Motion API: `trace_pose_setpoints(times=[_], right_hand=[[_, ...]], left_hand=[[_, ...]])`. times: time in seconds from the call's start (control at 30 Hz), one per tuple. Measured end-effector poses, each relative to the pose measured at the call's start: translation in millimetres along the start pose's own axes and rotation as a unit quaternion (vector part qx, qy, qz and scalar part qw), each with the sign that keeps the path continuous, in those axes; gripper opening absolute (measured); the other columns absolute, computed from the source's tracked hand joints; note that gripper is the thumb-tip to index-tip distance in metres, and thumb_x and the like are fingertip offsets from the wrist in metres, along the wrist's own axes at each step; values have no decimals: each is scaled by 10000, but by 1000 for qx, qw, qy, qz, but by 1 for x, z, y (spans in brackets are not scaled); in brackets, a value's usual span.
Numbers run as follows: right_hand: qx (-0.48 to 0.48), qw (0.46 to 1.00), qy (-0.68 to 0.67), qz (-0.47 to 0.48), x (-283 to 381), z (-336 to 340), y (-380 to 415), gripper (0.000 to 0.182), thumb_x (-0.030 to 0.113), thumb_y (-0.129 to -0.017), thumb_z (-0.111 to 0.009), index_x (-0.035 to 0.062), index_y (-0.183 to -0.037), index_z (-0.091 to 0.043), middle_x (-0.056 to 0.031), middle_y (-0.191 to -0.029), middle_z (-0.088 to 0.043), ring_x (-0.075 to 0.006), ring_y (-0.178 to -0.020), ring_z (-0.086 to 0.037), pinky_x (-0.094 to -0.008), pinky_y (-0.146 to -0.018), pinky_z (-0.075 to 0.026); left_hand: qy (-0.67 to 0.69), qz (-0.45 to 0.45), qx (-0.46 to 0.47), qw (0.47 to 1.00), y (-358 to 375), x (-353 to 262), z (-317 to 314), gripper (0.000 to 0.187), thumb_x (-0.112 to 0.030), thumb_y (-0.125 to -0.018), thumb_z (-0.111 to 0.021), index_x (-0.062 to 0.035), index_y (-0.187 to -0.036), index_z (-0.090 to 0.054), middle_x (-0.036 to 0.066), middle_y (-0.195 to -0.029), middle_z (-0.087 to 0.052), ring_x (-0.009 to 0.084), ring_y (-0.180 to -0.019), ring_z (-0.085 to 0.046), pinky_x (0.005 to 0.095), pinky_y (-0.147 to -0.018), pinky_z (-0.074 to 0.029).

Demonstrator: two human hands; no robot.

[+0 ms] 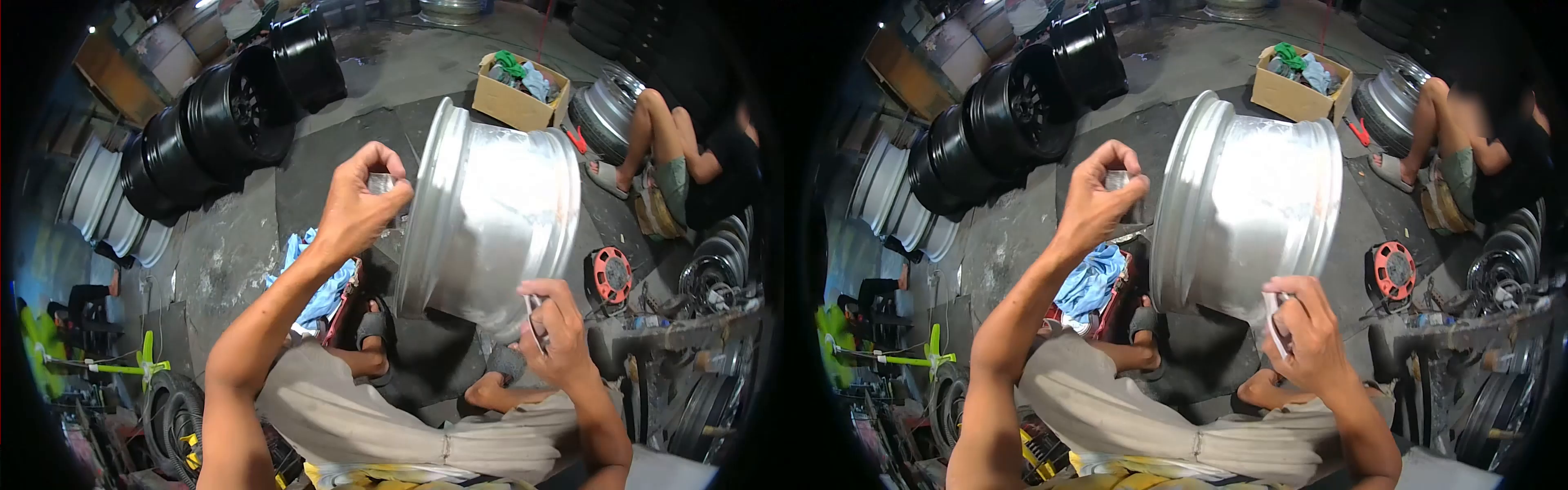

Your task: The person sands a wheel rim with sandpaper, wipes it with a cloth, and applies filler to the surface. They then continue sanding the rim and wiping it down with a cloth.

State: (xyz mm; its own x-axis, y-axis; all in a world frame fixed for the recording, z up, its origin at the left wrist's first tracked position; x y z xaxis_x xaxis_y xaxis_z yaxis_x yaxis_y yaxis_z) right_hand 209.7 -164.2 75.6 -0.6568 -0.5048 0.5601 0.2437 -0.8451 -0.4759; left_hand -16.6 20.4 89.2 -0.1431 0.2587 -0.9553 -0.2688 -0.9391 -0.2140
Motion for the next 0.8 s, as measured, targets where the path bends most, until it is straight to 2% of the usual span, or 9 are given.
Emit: trace_pose_setpoints(times=[0.1, 0.13, 0.23, 0.27, 0.4, 0.57, 0.63, 0.7, 0.8], right_hand=[[-12, 996, 81, -23, -14, 0, -7, 223, 7, -713, -726, 25, -775, -512, -185, -975, -571, -358, -850, -567, -439, -710, -491], [-19, 995, 93, -27, -16, 2, -10, 219, 22, -715, -754, 32, -791, -548, -154, -900, -527, -332, -788, -550, -416, -662, -474], [-44, 988, 125, -81, -30, 13, -12, 237, 36, -712, -781, 37, -812, -566, -146, -892, -530, -318, -752, -555, -389, -626, -463], [-46, 983, 160, -81, -32, 17, -16, 258, 28, -723, -802, 30, -841, -573, -133, -879, -525, -289, -724, -554, -352, -606, -455], [-97, 954, 226, -172, -56, 40, -16, 304, -25, -726, -816, 9, -897, -567, -109, -920, -517, -237, -745, -567, -329, -624, -471], [-75, 965, 184, -171, -58, 37, -13, 398, -18, -713, -827, 21, -1014, -570, -89, -1022, -519, -223, -819, -583, -315, -622, -465], [-67, 968, 176, -165, -52, 38, -12, 422, -5, -709, -835, 19, -1039, -572, -91, -1019, -532, -217, -818, -582, -309, -622, -459], [-83, 972, 166, -148, -47, 40, -9, 392, 8, -737, -830, 11, -1051, -595, -97, -994, -550, -220, -804, -578, -309, -623, -459], [-56, 970, 153, -181, -49, 41, 0, 281, 7, -827, -767, -5, -1081, -646, -123, -935, -559, -239, -792, -578, -331, -645, -478]], left_hand=[[-54, -41, -79, 995, -5, 5, 18, 38, -34, -859, -613, -12, -876, -588, -24, -779, -550, 45, -718, -498, 242, -621, -427], [-86, -60, -70, 992, -4, 5, 20, 31, -1, -918, -585, -19, -913, -609, -11, -870, -557, 72, -886, -556, 221, -799, -430], [-159, -152, -65, 973, -5, 11, 25, 86, 43, -918, -533, 4, -883, -601, 36, -917, -548, 139, -957, -583, 260, -857, -452], [-146, -132, -63, 978, -6, 16, 25, 130, 79, -915, -488, 21, -873, -596, 73, -956, -538, 175, -991, -593, 299, -879, -473], [-69, -127, -80, 986, -12, 30, 30, 141, 95, -891, -479, 22, -865, -596, 86, -952, -535, 186, -1000, -598, 322, -886, -483], [-176, -93, -12, 980, -14, 37, 19, 193, 96, -867, -445, 18, -904, -618, 81, -936, -572, 150, -912, -577, 291, -815, -477], [-178, -118, -28, 977, -15, 32, 13, 176, 15, -927, -467, 26, -949, -641, 63, -887, -611, 134, -796, -566, 273, -743, -467], [-143, 9, -18, 990, -17, 40, 10, 208, -102, -985, -508, 33, -1017, -663, 44, -840, -631, 136, -704, -560, 266, -692, -458], [-174, -66, -20, 982, -43, 56, 4, 352, -303, -1009, -558, 19, -1054, -695, 83, -794, -667, 172, -685, -600, 317, -664, -473]])
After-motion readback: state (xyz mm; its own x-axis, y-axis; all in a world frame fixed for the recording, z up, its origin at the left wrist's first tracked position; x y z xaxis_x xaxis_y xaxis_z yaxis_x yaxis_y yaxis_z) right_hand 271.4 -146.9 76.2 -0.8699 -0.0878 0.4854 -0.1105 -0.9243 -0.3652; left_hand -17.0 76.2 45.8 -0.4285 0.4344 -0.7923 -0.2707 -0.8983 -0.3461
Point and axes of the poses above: each hand's wrist, its own y-axis away from the middle knuckle, its own z-axis out of the back of the hand, x = y × z, the point moved 8 cm from there along -y, towards the middle knuckle
